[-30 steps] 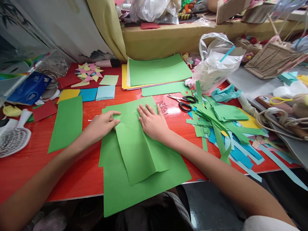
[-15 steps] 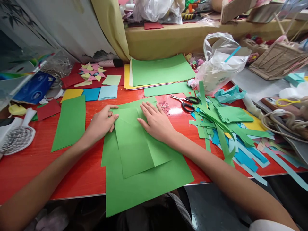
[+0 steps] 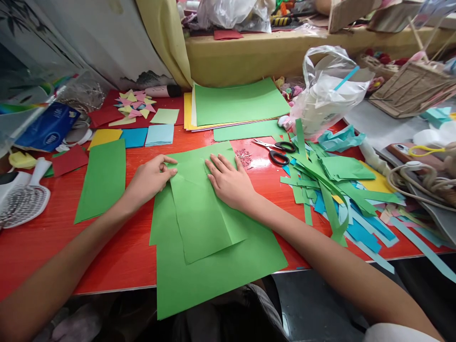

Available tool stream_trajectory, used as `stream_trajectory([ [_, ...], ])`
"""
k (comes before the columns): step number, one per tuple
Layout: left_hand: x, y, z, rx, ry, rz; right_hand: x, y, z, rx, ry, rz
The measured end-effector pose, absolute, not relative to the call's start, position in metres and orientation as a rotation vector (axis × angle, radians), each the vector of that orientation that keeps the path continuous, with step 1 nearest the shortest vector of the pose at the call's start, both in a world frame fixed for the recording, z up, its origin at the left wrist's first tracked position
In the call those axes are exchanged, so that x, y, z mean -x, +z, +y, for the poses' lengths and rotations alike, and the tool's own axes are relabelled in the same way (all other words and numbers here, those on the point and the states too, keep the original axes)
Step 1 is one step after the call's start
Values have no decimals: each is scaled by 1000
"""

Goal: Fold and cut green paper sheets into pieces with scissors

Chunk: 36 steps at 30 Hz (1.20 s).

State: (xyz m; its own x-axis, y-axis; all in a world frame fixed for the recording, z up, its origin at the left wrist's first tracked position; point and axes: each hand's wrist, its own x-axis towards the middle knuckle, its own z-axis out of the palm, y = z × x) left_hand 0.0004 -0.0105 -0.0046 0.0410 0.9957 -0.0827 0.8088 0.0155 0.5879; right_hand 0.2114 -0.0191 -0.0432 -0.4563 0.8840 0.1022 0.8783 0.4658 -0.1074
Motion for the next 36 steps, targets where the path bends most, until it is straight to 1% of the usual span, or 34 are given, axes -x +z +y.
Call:
stream_trajectory([
  [26, -8, -1, -18, -1940, 444, 1783, -207, -44, -21, 1584, 8, -2536],
  [36, -3, -7, -10, -1879, 640, 1813, -211, -42, -18, 1537, 66, -2578],
])
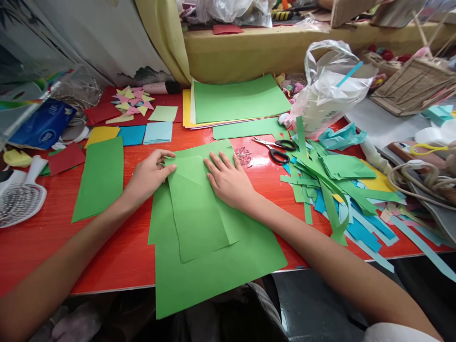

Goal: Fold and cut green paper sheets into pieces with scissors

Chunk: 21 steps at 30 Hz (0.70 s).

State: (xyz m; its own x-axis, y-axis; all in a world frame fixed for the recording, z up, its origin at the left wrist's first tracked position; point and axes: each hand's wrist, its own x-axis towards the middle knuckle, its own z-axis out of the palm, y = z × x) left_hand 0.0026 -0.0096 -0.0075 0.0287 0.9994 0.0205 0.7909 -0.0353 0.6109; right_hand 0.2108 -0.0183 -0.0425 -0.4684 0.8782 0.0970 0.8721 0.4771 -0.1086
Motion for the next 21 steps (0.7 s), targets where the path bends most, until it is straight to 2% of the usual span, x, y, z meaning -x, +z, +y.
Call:
stream_trajectory([
  [21, -6, -4, -11, -1924, 450, 1844, -208, -42, -20, 1573, -4, -2552],
])
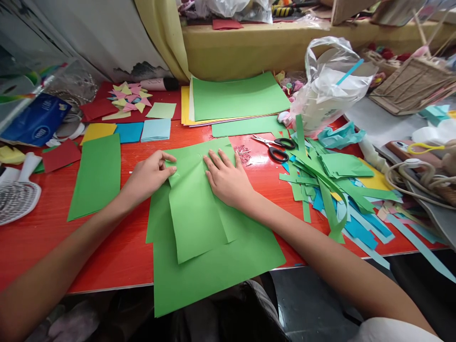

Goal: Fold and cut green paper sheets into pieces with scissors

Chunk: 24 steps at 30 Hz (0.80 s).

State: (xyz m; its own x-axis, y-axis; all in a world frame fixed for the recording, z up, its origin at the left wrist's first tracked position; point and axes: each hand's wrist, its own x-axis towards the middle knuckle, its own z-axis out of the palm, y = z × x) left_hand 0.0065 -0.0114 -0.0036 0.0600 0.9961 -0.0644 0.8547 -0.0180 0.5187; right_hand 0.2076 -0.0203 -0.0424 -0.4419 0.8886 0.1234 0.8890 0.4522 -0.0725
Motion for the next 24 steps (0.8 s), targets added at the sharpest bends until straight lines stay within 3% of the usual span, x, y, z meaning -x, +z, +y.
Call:
stream_trajectory([
  [24, -6, 0, -14, -1947, 389, 1837, -208, -44, -20, 1569, 9, -2551],
])
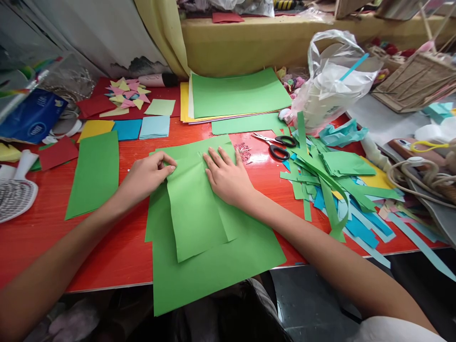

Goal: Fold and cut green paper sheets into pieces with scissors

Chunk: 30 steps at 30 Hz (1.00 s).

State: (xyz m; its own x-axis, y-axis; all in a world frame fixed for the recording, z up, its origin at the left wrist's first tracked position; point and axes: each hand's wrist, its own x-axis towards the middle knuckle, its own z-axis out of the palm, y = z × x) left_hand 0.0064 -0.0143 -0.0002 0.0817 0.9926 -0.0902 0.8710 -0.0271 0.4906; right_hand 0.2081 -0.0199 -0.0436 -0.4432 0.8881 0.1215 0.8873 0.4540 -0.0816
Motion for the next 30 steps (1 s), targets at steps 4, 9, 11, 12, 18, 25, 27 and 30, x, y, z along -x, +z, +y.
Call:
stream_trajectory([
  [4, -6, -1, -14, -1953, 389, 1838, -208, -43, -20, 1572, 11, -2555],
  [9, -4, -1, -14, -1969, 397, 1810, -208, -42, -21, 1576, 4, -2557],
  [11, -4, 0, -14, -1971, 397, 1807, -208, -42, -21, 1575, 5, -2557],
  [12, -4, 0, -15, -1972, 396, 1808, -208, -42, -21, 1575, 6, -2556],
  [18, -3, 0, -14, -1960, 390, 1815, -208, -42, -21, 1573, 18, -2551],
  [25, -2, -1, -12, -1871, 456, 1779, -208, -41, -22, 1576, 23, -2548],
  [27, -3, 1, -12, -1840, 461, 1759, -208, -40, -22, 1586, 20, -2545],
  [30, -5, 2, -13, -1873, 407, 1747, -208, -39, -22, 1615, 29, -2531],
])
